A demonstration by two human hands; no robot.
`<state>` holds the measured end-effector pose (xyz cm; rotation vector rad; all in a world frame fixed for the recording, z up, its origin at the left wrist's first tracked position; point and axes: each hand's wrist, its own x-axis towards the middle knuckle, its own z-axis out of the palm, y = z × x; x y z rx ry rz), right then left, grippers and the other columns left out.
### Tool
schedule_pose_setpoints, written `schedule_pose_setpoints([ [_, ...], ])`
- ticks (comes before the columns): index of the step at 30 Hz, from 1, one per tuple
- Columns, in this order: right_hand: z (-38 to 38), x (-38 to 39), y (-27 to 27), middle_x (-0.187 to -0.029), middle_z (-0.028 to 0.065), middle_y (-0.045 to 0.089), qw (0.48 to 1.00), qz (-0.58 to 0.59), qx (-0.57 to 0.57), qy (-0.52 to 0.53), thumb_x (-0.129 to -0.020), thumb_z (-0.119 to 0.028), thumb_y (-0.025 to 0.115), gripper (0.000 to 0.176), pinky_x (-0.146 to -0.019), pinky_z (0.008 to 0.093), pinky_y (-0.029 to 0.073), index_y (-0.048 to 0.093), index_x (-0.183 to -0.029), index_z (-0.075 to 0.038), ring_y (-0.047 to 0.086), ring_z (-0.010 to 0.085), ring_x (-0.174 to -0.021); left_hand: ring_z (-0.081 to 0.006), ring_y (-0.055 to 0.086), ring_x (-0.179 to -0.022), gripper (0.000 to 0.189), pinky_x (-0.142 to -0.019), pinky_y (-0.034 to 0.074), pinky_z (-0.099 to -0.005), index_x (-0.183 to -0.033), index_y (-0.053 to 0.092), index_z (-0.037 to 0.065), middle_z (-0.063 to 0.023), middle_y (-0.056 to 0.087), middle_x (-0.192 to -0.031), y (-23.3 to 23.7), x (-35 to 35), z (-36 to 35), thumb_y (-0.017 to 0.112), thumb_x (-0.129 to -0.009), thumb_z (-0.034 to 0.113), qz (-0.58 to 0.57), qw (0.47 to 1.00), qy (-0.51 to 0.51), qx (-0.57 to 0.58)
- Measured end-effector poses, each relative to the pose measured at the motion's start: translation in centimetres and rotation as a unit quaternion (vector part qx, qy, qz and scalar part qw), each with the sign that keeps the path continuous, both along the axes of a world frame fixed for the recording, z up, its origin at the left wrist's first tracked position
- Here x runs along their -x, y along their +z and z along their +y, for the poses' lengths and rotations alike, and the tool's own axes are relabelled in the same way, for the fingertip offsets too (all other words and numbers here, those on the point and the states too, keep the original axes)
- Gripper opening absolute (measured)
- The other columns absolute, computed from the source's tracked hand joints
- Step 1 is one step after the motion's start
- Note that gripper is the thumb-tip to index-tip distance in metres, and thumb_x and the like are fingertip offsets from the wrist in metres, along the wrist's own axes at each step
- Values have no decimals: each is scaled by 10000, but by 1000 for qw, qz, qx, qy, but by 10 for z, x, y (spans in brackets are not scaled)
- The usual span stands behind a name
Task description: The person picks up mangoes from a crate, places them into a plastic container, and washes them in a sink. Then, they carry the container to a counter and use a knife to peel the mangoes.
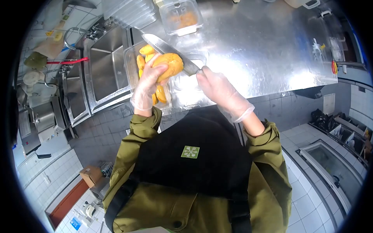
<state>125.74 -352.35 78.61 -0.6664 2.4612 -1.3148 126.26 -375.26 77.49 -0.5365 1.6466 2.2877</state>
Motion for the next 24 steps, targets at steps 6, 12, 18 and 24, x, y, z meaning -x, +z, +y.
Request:
schedule_pose_setpoints([
  [6,-2,8,5,-665,249,549,997,-70,-25,-7,-901,-200,468,229,-594,428,451,488,-856,24,567,419,-666,-172,601,-870,686,-696,502,-257,-1308,310,-46,-126,582,-1039,-15,6,2,693,-764,123,3,998,7,-64],
  [12,5,-4,-7,-692,257,549,993,-110,-28,-39,-894,-205,473,233,-609,411,453,490,-841,22,571,405,-684,-212,536,-1059,592,-913,443,-350,-1264,383,3,-126,535,-1152,-7,-7,25,667,-789,213,12,983,119,-138],
  [18,-6,-10,-18,-650,231,550,997,-19,-32,-65,-894,-207,476,220,-564,423,450,486,-869,12,574,397,-648,-196,588,-945,546,-808,493,-297,-1225,402,-44,-137,557,-1086,-1,-6,44,671,-786,137,6,983,138,-121],
  [24,-9,-14,-20,-580,208,542,991,36,-114,-53,-914,-200,460,209,-499,448,437,447,-976,-1,564,398,-566,-172,529,-1042,511,-871,427,-317,-1227,439,40,-71,541,-1137,-7,-5,45,637,-809,256,-4,984,134,-119],
])
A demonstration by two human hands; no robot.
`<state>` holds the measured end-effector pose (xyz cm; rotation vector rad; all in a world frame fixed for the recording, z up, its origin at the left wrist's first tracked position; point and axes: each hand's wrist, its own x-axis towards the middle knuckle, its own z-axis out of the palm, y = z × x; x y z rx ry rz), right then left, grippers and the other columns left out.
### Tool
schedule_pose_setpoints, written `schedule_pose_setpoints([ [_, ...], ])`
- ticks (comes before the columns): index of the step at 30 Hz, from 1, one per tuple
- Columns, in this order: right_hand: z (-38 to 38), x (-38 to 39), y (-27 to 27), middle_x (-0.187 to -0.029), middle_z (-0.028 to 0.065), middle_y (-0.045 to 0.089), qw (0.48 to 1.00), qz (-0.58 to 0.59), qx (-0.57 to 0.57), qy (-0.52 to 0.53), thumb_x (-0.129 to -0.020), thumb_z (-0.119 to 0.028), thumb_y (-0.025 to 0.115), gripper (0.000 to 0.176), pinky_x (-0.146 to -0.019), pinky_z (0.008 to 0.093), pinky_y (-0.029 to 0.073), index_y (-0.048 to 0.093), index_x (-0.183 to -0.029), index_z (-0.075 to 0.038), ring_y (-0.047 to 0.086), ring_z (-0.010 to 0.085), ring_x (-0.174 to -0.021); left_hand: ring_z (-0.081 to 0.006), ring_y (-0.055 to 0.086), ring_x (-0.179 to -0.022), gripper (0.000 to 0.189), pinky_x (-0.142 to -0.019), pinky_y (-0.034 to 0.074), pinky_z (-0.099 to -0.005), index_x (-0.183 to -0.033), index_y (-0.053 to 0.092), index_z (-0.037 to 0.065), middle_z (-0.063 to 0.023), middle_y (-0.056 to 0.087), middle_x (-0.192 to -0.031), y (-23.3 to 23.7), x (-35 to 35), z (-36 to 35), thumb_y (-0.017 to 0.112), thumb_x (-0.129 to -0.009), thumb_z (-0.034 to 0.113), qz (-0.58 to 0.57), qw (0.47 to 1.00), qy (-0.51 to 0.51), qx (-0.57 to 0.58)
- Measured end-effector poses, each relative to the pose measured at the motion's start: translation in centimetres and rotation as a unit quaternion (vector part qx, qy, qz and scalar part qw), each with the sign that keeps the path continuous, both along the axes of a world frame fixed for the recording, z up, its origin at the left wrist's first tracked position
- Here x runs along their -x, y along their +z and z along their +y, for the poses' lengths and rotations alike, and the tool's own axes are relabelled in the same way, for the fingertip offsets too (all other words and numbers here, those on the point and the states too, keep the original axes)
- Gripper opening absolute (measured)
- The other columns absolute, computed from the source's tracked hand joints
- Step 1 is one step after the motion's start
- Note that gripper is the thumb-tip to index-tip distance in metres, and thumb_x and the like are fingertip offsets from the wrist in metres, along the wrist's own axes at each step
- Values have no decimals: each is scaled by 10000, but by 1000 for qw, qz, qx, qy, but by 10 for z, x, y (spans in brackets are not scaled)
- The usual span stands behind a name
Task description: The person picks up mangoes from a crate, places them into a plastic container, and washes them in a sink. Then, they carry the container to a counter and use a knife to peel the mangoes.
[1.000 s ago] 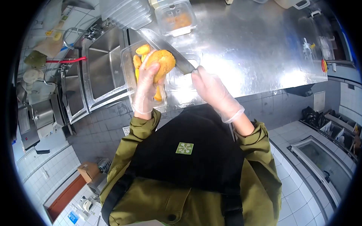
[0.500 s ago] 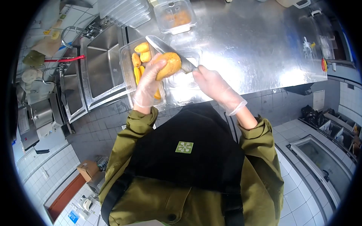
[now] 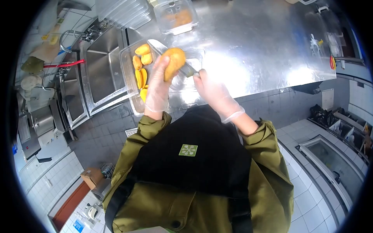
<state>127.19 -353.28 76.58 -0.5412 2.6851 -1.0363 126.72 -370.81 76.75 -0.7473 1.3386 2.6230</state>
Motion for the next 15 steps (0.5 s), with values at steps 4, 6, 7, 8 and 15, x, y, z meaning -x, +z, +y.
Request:
schedule_pose_setpoints([
  [4,0,-4,-10,-555,202,536,999,41,23,5,-913,-193,461,202,-480,446,439,441,-961,2,564,390,-542,-155,492,-1096,477,-927,362,-324,-1227,464,118,-32,527,-1175,4,0,3,602,-830,342,-26,998,40,30],
  [6,-5,-5,-13,-551,202,534,999,40,24,0,-911,-188,465,198,-474,444,438,439,-951,4,565,385,-537,-154,492,-1091,488,-920,361,-320,-1230,453,111,-35,524,-1172,4,0,9,615,-826,330,-27,998,48,15],
  [7,-7,-6,-13,-551,201,534,999,37,17,-2,-910,-186,468,196,-472,444,438,439,-946,5,566,384,-535,-153,491,-1084,504,-914,361,-320,-1237,439,100,-37,525,-1162,1,0,11,627,-821,312,-22,999,47,-3],
  [8,-8,-6,-13,-550,201,534,999,34,10,-3,-908,-184,470,194,-469,444,437,438,-941,5,567,383,-534,-152,491,-1077,521,-908,361,-320,-1243,425,89,-38,526,-1152,-2,-1,12,640,-816,294,-17,999,46,-21],
  [15,-5,-19,-25,-554,213,529,997,58,47,1,-914,-180,463,198,-466,438,434,433,-916,15,567,390,-547,-149,539,-1021,399,-917,352,-304,-1172,494,112,-28,575,-1079,-13,7,10,526,-883,385,5,998,61,0],
])
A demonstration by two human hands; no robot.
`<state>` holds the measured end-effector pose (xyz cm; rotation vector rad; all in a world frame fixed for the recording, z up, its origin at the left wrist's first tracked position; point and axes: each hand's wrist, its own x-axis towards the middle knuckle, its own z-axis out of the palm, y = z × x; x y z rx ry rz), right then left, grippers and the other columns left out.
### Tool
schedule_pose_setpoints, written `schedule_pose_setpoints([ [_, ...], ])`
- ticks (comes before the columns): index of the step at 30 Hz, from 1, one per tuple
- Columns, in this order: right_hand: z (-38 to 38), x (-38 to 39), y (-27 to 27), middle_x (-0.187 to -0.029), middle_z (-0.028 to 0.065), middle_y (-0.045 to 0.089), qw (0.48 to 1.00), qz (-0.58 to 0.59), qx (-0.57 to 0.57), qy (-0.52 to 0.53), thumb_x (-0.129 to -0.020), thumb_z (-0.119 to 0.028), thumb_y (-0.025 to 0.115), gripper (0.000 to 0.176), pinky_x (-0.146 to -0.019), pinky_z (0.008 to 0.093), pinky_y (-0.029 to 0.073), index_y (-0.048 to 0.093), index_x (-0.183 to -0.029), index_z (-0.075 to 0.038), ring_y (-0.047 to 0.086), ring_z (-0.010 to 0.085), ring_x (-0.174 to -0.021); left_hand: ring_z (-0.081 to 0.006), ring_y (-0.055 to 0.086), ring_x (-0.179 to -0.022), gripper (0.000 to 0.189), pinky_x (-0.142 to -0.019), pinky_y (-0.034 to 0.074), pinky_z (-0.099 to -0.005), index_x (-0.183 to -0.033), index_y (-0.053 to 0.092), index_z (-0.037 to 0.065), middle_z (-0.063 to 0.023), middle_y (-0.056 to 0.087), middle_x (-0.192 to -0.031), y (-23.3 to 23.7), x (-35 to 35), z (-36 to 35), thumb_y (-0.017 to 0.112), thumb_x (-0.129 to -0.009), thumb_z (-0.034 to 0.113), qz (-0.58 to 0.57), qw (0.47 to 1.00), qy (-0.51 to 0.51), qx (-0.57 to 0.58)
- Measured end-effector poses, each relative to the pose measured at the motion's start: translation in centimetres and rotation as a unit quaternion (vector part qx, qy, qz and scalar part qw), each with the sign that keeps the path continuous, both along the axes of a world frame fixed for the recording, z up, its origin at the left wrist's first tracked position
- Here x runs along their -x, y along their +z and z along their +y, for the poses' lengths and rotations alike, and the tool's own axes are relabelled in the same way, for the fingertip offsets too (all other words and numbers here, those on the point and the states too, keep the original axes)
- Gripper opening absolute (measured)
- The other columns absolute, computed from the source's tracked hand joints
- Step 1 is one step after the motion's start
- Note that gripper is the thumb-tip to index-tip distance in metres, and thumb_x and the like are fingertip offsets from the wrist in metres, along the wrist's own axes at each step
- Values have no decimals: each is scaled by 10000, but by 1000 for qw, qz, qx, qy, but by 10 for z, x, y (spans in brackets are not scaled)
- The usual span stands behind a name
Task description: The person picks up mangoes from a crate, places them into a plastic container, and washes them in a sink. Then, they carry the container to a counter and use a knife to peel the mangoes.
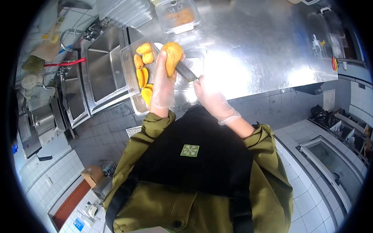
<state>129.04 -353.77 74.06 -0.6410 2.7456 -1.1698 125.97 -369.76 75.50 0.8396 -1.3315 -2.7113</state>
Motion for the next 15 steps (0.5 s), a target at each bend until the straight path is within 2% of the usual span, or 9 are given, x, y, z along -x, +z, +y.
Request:
schedule_pose_setpoints([
  [2,-4,2,4,-556,216,527,1000,-20,-3,2,-912,-169,465,191,-465,440,431,431,-915,18,564,394,-547,-148,539,-1020,399,-918,346,-298,-1166,499,104,-29,576,-1077,-6,-3,6,513,-889,391,-16,1000,27,-2],
  [5,-7,-2,2,-557,220,525,998,-51,11,-17,-910,-158,468,187,-465,436,424,431,-923,24,557,405,-551,-142,538,-1018,407,-916,339,-294,-1163,501,99,-27,575,-1074,4,-2,7,487,-897,407,20,1000,-14,10],
  [8,-5,-10,-6,-555,224,522,998,5,50,-27,-910,-151,470,181,-469,433,420,431,-925,26,553,415,-552,-134,531,-1025,417,-927,333,-301,-1166,499,98,-29,574,-1069,-1,5,2,472,-901,420,42,997,-65,0],
  [12,1,-3,-10,-567,206,508,998,-43,50,-13,-912,-162,478,186,-508,391,433,440,-936,19,546,373,-539,-132,518,-1042,432,-953,314,-301,-1162,502,86,-37,572,-1072,9,9,8,465,-903,429,27,999,-26,16],
  [14,-3,-5,-13,-587,193,500,993,-92,74,-21,-918,-179,473,197,-526,360,433,446,-932,16,529,320,-531,-132,517,-1046,440,-972,299,-304,-1165,501,81,-43,571,-1077,16,6,7,468,-901,431,40,999,-17,23],
  [15,-5,-4,-15,-597,186,497,989,-114,86,-24,-921,-187,470,202,-535,345,433,450,-930,14,521,294,-527,-156,540,-1021,433,-966,325,-301,-1165,502,75,-52,572,-1081,8,7,3,495,-894,412,50,998,-19,13],
])
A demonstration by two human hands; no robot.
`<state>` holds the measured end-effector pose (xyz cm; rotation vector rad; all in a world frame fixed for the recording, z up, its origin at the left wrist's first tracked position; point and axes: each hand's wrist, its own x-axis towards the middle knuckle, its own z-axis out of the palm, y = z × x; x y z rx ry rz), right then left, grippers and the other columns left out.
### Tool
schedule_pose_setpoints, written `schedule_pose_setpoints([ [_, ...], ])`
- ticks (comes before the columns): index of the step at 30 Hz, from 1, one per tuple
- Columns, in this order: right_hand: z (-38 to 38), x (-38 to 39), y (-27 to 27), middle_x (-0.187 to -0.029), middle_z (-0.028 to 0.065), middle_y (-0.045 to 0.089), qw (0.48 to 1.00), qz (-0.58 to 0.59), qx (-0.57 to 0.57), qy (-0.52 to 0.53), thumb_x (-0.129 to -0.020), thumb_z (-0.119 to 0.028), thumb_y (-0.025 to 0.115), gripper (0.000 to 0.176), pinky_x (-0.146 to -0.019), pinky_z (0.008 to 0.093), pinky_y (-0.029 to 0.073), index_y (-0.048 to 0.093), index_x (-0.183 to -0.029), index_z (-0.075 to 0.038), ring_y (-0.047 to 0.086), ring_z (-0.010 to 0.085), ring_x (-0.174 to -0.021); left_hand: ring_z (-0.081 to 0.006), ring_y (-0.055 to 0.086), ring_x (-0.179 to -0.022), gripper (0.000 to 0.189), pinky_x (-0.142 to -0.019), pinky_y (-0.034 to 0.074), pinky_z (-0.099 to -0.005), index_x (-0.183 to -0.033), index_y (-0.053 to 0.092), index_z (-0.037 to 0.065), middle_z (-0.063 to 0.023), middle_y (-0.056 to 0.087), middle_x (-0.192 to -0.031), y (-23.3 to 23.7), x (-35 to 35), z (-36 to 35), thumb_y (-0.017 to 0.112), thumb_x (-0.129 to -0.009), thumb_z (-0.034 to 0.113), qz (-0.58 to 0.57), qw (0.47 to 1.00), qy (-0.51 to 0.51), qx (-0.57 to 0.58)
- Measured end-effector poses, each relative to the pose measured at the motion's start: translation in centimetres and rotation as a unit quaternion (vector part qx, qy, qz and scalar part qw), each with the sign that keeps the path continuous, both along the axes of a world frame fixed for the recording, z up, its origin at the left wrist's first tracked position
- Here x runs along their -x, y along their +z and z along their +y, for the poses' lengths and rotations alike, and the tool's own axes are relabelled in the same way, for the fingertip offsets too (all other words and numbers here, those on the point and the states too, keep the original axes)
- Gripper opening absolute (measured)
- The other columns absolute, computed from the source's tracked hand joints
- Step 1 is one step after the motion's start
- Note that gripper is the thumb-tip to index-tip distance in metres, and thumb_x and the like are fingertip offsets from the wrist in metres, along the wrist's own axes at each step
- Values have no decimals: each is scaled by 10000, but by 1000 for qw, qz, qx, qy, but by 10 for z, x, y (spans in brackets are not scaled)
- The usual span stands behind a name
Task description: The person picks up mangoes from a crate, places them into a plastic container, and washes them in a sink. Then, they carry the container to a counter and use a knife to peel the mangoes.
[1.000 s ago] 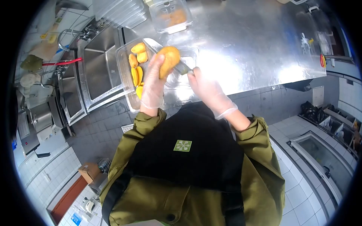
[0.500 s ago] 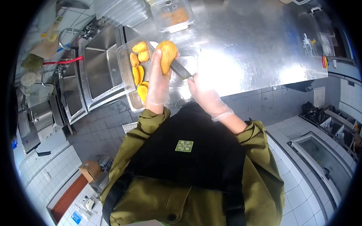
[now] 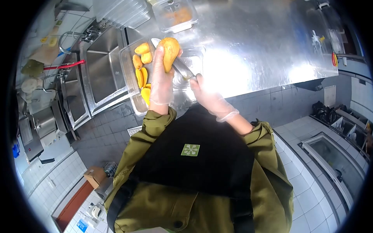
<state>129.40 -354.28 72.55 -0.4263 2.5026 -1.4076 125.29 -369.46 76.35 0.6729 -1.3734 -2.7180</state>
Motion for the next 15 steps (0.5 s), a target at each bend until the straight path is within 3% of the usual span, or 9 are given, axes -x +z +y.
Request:
schedule_pose_setpoints([
  [3,1,10,9,-625,168,497,998,-53,-14,10,-933,-213,450,224,-547,318,427,460,-911,10,498,225,-534,-181,561,-993,419,-941,369,-301,-1167,499,69,-61,575,-1076,1,-2,1,525,-886,378,4,1000,-8,-5],
  [9,-1,15,29,-605,147,488,993,-120,0,-4,-938,-237,435,255,-555,317,424,474,-883,9,467,199,-536,-182,566,-990,417,-916,397,-298,-1171,499,56,-63,585,-1059,-12,2,0,530,-887,360,-31,998,-29,-45],
  [12,7,8,15,-599,135,473,999,-47,0,1,-938,-241,438,262,-562,317,421,470,-873,11,453,185,-544,-165,567,-982,409,-894,402,-292,-1163,507,63,-59,587,-1053,-4,4,0,522,-890,367,-17,999,-12,-42],
  [15,6,21,18,-611,120,458,994,-105,-15,38,-938,-241,439,261,-579,310,418,462,-862,7,446,167,-565,-161,567,-978,408,-882,404,-284,-1153,515,67,-57,586,-1062,-13,5,1,518,-890,380,-21,999,27,-30],
])
